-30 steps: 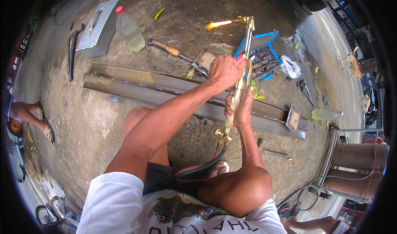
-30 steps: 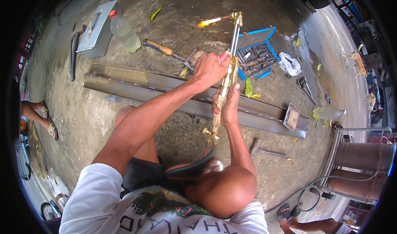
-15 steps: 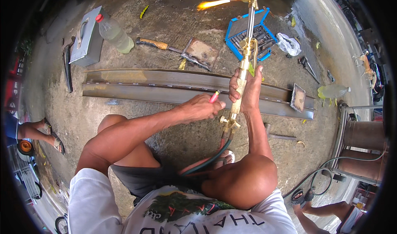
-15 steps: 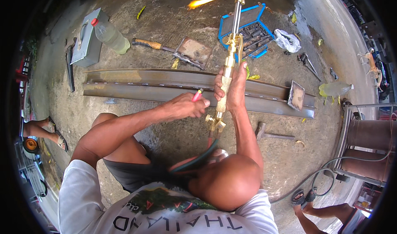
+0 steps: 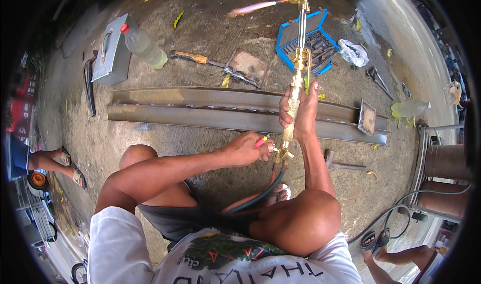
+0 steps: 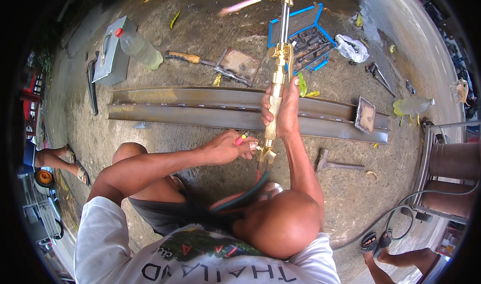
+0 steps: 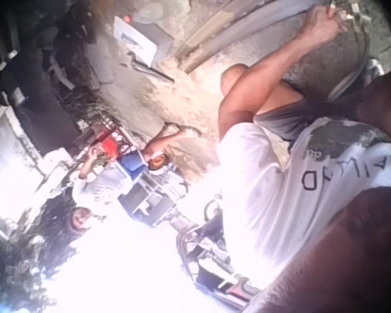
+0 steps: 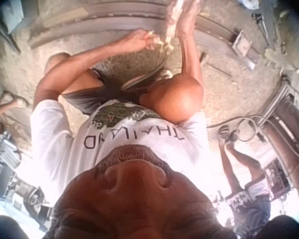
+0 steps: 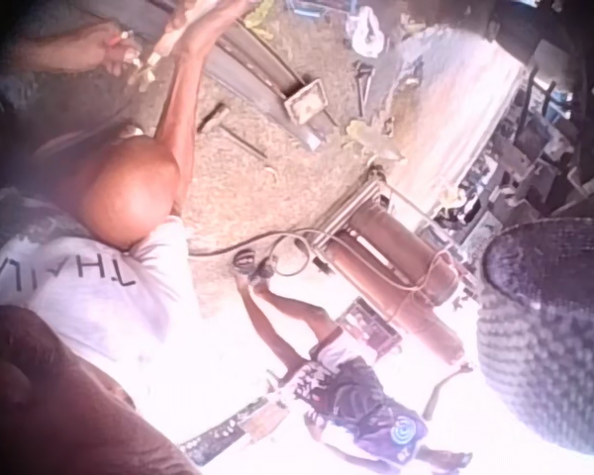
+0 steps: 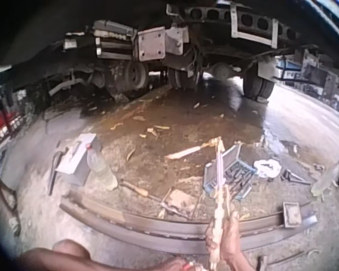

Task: The person marks a small metal plate with a pencil, then uses a blowtorch to cut a long metal beam. The person ignites the torch with a lighter and directs the flame along the beam to create a cut.

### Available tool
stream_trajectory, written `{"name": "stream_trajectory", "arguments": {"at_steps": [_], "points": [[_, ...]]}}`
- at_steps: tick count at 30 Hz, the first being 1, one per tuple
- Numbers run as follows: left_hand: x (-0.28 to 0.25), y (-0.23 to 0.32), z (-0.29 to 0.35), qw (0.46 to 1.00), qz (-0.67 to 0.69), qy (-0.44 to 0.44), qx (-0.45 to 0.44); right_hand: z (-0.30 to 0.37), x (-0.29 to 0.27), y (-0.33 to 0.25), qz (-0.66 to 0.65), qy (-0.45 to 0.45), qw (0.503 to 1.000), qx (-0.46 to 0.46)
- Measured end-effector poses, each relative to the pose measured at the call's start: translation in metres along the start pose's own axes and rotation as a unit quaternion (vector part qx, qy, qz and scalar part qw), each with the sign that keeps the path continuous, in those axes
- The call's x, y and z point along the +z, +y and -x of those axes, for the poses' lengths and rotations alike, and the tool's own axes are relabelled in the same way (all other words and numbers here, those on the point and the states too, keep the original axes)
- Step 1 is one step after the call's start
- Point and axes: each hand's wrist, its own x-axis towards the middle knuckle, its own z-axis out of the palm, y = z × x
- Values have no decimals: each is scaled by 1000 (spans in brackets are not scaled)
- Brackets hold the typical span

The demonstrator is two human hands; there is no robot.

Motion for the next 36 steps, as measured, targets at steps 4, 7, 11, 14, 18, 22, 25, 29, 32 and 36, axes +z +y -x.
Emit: {"name": "stream_trajectory", "arguments": {"at_steps": [4, 7, 11, 14, 18, 22, 25, 29, 32, 36], "points": [[-6, 2, -1, 997, -72, 7, -31, -2, 2, 4, 0, -9, 1000, 0], [-25, 15, -14, 980, -172, 96, -26, -1, 5, 3, -3, -5, 1000, 5], [-64, 49, -38, 951, -142, 258, 89, 0, 5, 9, 15, 5, 1000, 9], [-70, 75, -48, 911, -155, 348, 156, -2, 4, 16, 46, 2, 999, 8], [-62, 68, -68, 899, -112, 379, 189, 2, 3, 24, 78, -11, 997, 24], [-54, 61, -75, 918, -15, 350, 183, 8, 3, 31, 118, 2, 992, 44], [-54, 52, -82, 916, -55, 364, 159, 10, -4, 41, 132, 15, 990, 56], [-55, 49, -84, 916, -68, 367, 146, 13, -1, 43, 129, 28, 989, 68], [-55, 46, -85, 915, -77, 369, 146, 12, -1, 45, 123, 33, 988, 83], [-56, 40, -88, 920, -78, 357, 143, 13, -5, 47, 137, 30, 986, 88]]}}
